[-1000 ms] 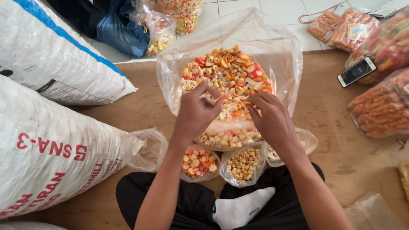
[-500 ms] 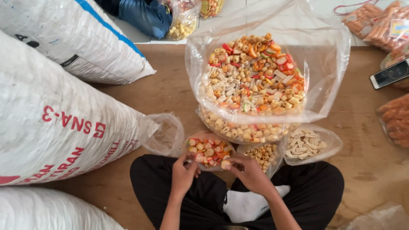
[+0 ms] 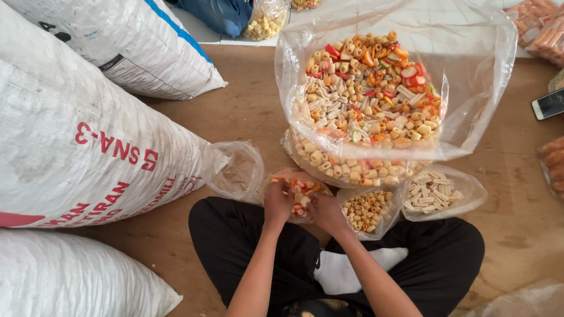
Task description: The person sits on the floor and sorts mixed snack pieces from a large transparent bag into smaller bags by type. They use both hands to pick and separate the snacks, placing them into designated smaller bags on the floor.
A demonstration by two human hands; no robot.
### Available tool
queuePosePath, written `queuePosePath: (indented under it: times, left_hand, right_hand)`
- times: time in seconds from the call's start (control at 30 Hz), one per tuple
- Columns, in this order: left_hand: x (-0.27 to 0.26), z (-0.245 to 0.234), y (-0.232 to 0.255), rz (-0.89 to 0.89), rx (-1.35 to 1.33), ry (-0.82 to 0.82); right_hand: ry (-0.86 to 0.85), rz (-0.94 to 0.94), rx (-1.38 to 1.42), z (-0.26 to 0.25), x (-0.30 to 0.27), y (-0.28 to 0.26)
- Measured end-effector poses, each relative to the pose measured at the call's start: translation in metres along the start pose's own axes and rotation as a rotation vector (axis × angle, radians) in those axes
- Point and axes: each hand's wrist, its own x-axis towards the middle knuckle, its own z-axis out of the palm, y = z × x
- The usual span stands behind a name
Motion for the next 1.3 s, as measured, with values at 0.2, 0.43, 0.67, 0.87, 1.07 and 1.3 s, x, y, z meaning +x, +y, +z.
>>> queuePosePath:
  times: [0.2,0.43,0.67,0.87,1.07,1.3]
  left_hand:
    - [0.007,0.013,-0.014,-0.050,0.181,-0.070]
    - [0.011,0.024,-0.021,-0.066,0.296,-0.149]
    - [-0.005,0.001,0.015,-0.003,0.287,-0.175]
    - [-0.015,-0.043,0.049,0.185,0.259,-0.335]
    - [-0.081,-0.152,0.208,0.486,0.231,-0.777]
    - [-0.081,-0.182,0.299,0.856,0.070,-0.742]
  right_hand:
    - [0.084,0.026,-0.072,0.027,0.024,0.017]
    - [0.010,0.118,-0.243,0.023,0.028,0.011]
    - [0.015,0.057,-0.300,0.008,0.018,-0.007]
    - [-0.112,-0.029,0.058,-0.139,-0.047,-0.105]
    - [-0.092,-0.021,0.331,-0.277,-0.089,-0.166]
    - [0.088,-0.013,0.195,-0.352,-0.069,-0.164]
